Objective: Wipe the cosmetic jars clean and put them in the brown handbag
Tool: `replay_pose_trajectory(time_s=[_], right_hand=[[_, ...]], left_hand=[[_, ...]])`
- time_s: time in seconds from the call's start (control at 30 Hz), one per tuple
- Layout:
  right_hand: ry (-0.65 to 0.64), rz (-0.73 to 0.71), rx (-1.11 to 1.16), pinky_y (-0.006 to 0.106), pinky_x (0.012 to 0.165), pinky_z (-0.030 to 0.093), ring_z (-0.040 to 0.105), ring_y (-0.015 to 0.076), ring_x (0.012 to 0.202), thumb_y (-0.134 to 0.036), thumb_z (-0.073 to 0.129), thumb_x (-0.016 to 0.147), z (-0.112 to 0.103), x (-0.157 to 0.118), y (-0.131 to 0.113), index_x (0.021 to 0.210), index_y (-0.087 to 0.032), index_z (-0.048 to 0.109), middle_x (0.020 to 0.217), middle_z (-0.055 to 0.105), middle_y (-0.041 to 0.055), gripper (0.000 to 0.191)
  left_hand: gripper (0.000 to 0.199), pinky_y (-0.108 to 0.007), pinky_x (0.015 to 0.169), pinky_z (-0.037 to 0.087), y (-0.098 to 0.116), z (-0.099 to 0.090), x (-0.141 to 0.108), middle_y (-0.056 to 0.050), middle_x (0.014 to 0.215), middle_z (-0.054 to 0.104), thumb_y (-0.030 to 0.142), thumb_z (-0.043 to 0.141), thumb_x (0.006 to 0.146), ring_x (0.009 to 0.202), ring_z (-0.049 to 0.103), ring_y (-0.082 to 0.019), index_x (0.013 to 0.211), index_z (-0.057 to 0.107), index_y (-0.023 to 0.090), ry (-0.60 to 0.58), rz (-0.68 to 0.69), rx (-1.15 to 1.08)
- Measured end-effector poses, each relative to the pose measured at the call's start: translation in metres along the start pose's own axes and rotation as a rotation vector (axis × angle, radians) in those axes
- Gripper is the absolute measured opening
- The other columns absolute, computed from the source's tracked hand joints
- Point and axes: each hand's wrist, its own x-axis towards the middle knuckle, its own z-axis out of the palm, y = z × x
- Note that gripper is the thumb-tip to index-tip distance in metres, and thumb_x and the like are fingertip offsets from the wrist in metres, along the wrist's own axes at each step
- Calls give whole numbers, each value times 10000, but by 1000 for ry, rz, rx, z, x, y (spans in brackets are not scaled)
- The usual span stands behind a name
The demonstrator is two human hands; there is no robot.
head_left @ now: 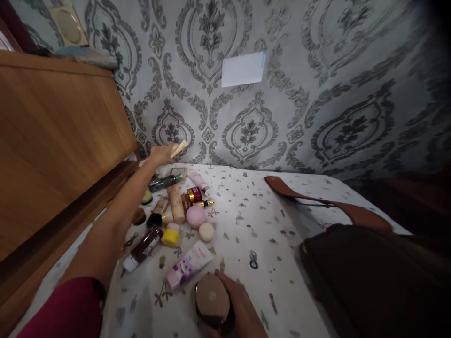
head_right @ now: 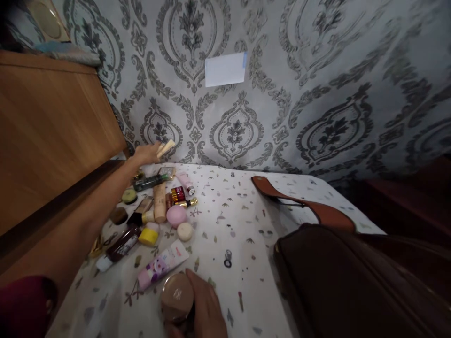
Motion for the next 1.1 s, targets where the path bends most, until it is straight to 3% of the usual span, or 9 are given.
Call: replay_pose_trajectory(time_s=[0.07, 0.17, 0.3, 0.47, 0.63, 0.7, 0.8, 0.93, 1.1], right_hand=[[2, 0, 23, 531, 986, 551, 635, 344, 1186, -209, 636, 757, -2, 1, -5, 1417, -207, 508, 1308, 648, 140, 673], [9, 2, 22, 549, 978, 547, 638, 334, 1180, -248, 629, 792, -6, 5, -14, 1405, -185, 499, 1308, 644, 149, 630], [-19, -9, 40, 507, 933, 574, 658, 316, 1145, -275, 637, 802, -12, 13, -24, 1351, -186, 546, 1278, 664, 136, 563], [-33, 47, 46, 526, 970, 543, 648, 322, 1155, -304, 644, 775, -15, 18, -32, 1327, -166, 559, 1282, 661, 144, 576], [-83, 90, 91, 515, 1004, 513, 625, 315, 1184, -332, 674, 754, -19, 21, -37, 1330, -199, 558, 1297, 651, 121, 603], [-98, 104, 109, 504, 1011, 506, 620, 314, 1185, -338, 685, 739, -21, 22, -39, 1329, -199, 558, 1295, 650, 119, 619], [-109, 103, 140, 481, 996, 509, 628, 307, 1151, -345, 681, 730, -23, 24, -42, 1304, -197, 569, 1259, 663, 112, 604], [-81, 81, 188, 459, 974, 515, 642, 294, 1096, -335, 678, 707, -22, 25, -42, 1262, -190, 582, 1197, 684, 100, 582], [-53, 107, 246, 449, 972, 514, 637, 283, 1093, -332, 693, 701, -21, 24, -41, 1264, -186, 571, 1196, 682, 100, 594]], left_hand=[[805, -444, 1038, 432, 1, -23, -23, -168, 1453, 534, 449, 645, 816, 1302, 531, -356, 1497, 281, 222, 3, 38, 14], [870, -413, 959, 478, 0, -42, -69, -123, 1353, 615, 456, 703, 745, 1168, 616, -340, 1496, 307, 263, -99, 231, 47], [816, -335, 972, 466, -4, -30, -123, -75, 1342, 637, 403, 710, 745, 1138, 629, -277, 1482, 387, 268, -206, 390, -24], [350, -276, 984, 438, -17, -20, -160, -61, 1208, 709, 188, 542, 854, 1153, 616, -233, 1175, 682, 198, -42, 265, -101], [300, -288, 921, 473, -14, -35, -217, -32, 1079, 727, 234, 484, 929, 987, 639, -201, 1169, 658, 186, 189, 242, -374], [285, -308, 912, 490, 3, -26, -248, -28, 1026, 725, 241, 474, 946, 955, 641, -199, 1173, 636, 181, 221, 242, -496], [291, -336, 949, 496, 41, 8, -293, -62, 1062, 704, 222, 414, 982, 1027, 640, -214, 1183, 620, 190, 206, 343, -556], [272, -383, 963, 489, 84, 59, -334, -108, 1187, 643, 279, 420, 1009, 1110, 592, -248, 1195, 602, 197, 254, 499, -336], [354, -445, 943, 497, 79, 79, -351, -141, 1305, 594, 142, 452, 967, 1189, 553, -299, 1302, 550, 201, 230, 376, -67]])
